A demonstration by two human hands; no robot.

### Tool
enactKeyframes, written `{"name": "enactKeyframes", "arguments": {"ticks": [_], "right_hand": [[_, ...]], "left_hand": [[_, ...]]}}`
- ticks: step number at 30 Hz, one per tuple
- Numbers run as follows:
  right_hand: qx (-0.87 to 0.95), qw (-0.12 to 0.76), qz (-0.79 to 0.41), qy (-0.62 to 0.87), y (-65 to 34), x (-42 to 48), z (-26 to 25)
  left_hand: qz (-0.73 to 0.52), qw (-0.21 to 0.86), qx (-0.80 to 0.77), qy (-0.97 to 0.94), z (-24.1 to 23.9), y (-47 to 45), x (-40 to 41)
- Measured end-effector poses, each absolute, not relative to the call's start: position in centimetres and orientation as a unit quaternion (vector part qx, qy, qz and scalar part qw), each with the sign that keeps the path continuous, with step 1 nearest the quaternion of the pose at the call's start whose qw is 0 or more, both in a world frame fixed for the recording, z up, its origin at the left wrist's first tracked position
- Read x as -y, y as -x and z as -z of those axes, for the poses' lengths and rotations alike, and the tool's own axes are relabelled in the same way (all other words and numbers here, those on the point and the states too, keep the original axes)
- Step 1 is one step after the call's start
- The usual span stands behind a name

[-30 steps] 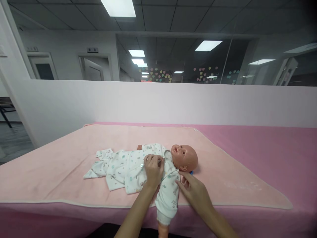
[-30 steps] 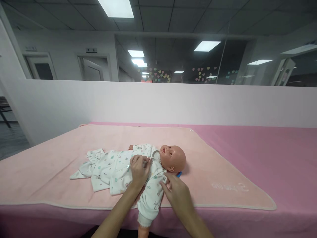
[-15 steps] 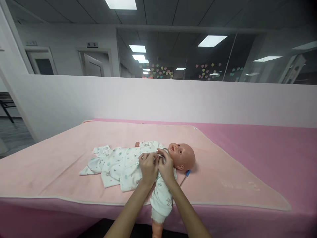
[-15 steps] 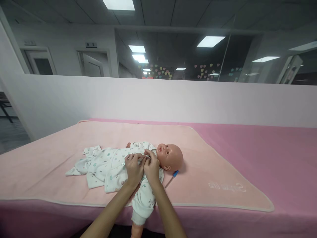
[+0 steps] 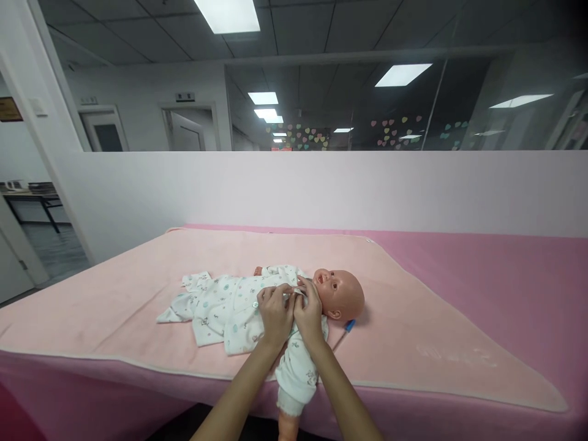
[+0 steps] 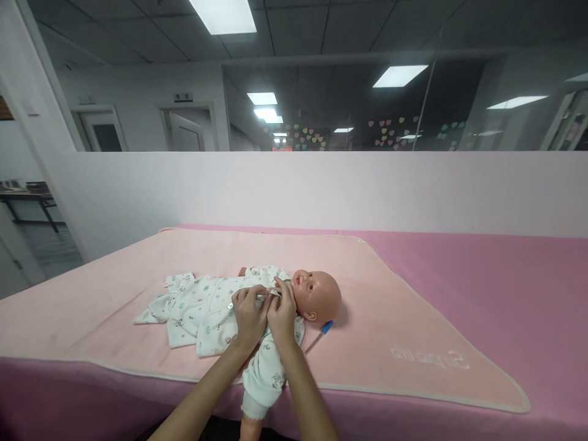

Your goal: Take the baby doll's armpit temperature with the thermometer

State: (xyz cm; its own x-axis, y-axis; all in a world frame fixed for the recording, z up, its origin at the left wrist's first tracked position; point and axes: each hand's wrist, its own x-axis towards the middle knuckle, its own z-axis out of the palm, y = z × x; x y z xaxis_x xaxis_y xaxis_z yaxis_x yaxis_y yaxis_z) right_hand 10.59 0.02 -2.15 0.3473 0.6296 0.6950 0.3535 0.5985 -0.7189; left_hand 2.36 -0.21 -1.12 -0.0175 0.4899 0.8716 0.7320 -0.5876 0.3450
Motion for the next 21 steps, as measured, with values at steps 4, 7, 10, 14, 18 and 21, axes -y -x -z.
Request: {"name": "enactKeyframes", "arguments": {"ticks": [4, 7, 10, 14, 18, 21], "right_hand": [[0.567, 0.688, -0.075, 0.446, -10.5, 0.3, 2.1], [0.566, 0.690, -0.072, 0.446, -10.5, 0.5, 2.1], [0.567, 0.687, -0.067, 0.449, -10.6, 0.6, 2.0], [0.569, 0.682, -0.065, 0.455, -10.7, 0.7, 2.0], [0.567, 0.682, -0.070, 0.456, -10.7, 0.7, 2.0], [0.559, 0.686, -0.072, 0.460, -10.6, 0.7, 1.9]], "left_hand": [[0.540, 0.105, 0.446, 0.706, 1.0, -2.3, 0.5], [0.534, 0.111, 0.452, 0.706, 0.9, -2.3, 0.7], [0.537, 0.113, 0.450, 0.705, 0.9, -2.4, 0.8], [0.525, 0.119, 0.419, 0.731, 0.9, -2.3, 1.1], [0.512, 0.094, 0.413, 0.747, 0.7, -1.7, 1.4], [0.543, 0.076, 0.450, 0.705, 0.5, -1.2, 1.6]]}}
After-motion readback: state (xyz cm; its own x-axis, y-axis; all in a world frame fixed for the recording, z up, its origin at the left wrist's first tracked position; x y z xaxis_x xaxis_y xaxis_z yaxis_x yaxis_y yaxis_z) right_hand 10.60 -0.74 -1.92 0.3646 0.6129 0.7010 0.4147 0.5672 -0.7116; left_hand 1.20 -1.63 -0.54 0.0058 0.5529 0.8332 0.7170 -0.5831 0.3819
